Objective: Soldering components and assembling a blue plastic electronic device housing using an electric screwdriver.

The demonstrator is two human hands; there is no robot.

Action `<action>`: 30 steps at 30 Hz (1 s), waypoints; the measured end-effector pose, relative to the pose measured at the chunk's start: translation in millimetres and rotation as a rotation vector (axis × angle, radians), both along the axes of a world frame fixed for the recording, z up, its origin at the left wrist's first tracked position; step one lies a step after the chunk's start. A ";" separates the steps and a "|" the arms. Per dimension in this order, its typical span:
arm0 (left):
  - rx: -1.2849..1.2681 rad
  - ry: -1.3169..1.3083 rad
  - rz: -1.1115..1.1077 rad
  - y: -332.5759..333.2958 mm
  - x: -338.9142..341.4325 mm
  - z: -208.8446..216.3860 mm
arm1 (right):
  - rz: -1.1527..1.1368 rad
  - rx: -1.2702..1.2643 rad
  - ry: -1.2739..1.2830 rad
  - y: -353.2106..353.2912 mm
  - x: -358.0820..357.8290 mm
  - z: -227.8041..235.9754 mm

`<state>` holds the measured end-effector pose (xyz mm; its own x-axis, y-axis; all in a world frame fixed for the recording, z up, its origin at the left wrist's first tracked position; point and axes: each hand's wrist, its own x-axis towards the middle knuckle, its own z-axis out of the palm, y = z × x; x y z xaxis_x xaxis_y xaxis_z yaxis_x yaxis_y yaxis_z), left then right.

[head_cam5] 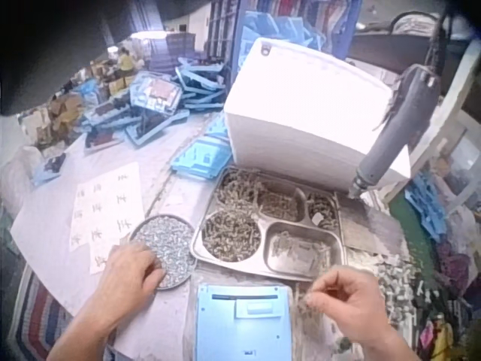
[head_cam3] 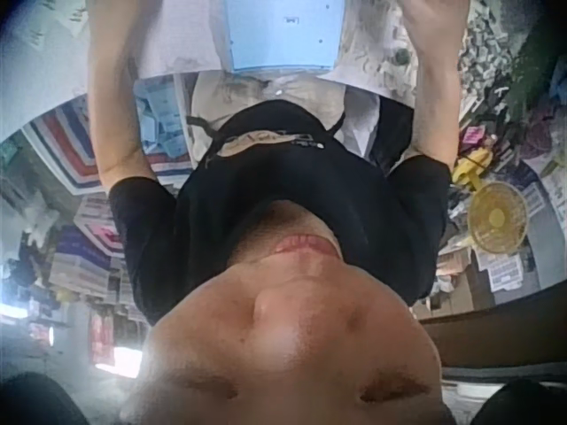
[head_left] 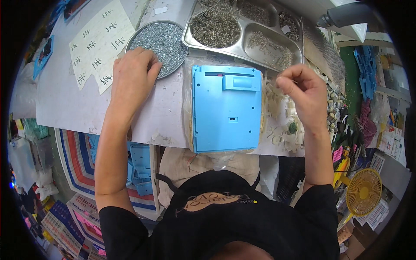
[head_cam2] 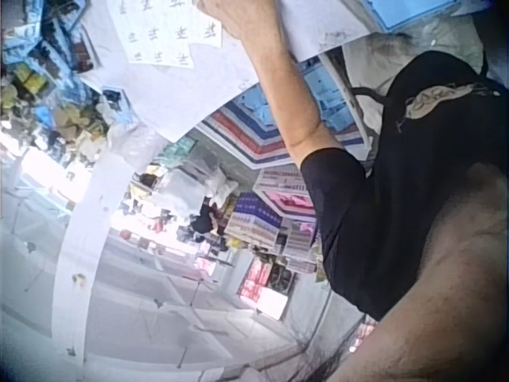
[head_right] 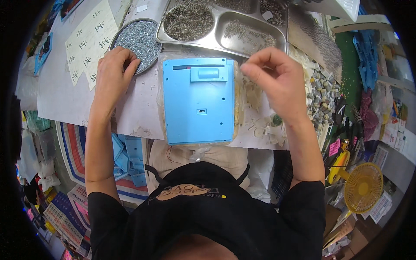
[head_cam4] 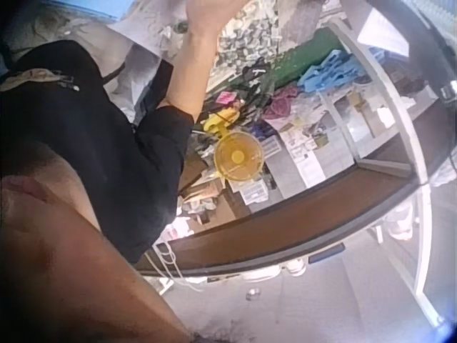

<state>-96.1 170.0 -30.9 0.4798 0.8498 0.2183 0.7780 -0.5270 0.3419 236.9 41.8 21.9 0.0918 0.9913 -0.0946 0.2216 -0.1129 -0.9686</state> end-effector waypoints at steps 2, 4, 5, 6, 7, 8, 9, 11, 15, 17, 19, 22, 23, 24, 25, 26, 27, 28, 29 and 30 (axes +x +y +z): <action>0.045 -0.073 -0.015 3.3 -4.0 -5.1 | -0.020 -0.039 -0.029 -11.8 -14.0 2.1; 0.064 -0.138 0.058 3.3 -2.0 -3.1 | 0.032 -0.077 -0.056 -25.4 -22.0 -5.5; 0.074 -0.171 0.095 3.3 -1.1 -0.9 | 0.058 -0.094 -0.070 -29.4 -24.6 -9.0; 0.113 -0.159 0.108 5.5 -1.8 -4.2 | 0.091 0.023 -0.216 -29.7 -27.0 -12.6; 0.063 -0.157 0.121 3.6 -3.0 -3.9 | 0.125 0.142 -0.362 -28.4 -29.0 -16.7; 0.014 -0.154 0.130 1.4 -3.4 -3.2 | 0.154 0.262 -0.507 -26.9 -29.6 -21.7; -0.035 -0.151 0.139 -2.0 -4.2 -2.0 | 0.175 0.394 -0.546 -24.2 -28.6 -28.2; -0.440 -0.436 0.015 -19.4 -4.6 13.4 | 0.222 0.660 -0.617 -17.6 -26.1 -41.4; -0.746 -0.533 -0.304 -71.0 19.3 50.8 | 0.185 0.785 -0.674 -17.7 -24.8 -51.9; -0.556 -0.554 -0.437 -89.4 39.0 49.1 | 0.183 0.837 -0.694 -16.6 -25.0 -54.8; -0.290 -0.561 -0.530 -106.2 57.8 36.5 | 0.192 0.860 -0.737 -18.4 -24.7 -53.1; -0.089 -0.482 -0.600 -118.8 78.5 28.5 | 0.200 0.862 -0.758 -21.4 -22.9 -48.5; -0.043 -0.420 -0.636 -118.5 83.0 24.5 | 0.199 0.855 -0.758 -22.4 -21.5 -47.7; 0.004 -0.358 -0.672 -117.3 86.2 22.0 | 0.195 0.842 -0.739 -22.7 -18.8 -46.1; 0.027 -0.322 -0.700 -115.3 88.3 20.7 | 0.192 0.829 -0.720 -22.7 -15.1 -43.8; 0.050 -0.287 -0.732 -112.7 91.2 19.5 | 0.186 0.814 -0.703 -23.5 -11.1 -40.9; 0.072 -0.253 -0.763 -111.5 93.0 19.0 | 0.186 0.806 -0.705 -24.6 -8.0 -38.1; 0.089 -0.242 -0.765 -112.1 93.5 19.1 | 0.187 0.798 -0.707 -25.4 -5.2 -35.2; 0.107 -0.234 -0.766 -113.9 93.3 19.2 | 0.190 0.790 -0.710 -26.4 -2.3 -32.3; 0.124 -0.225 -0.766 -115.4 92.7 19.6 | 0.187 0.789 -0.716 -26.8 0.4 -29.5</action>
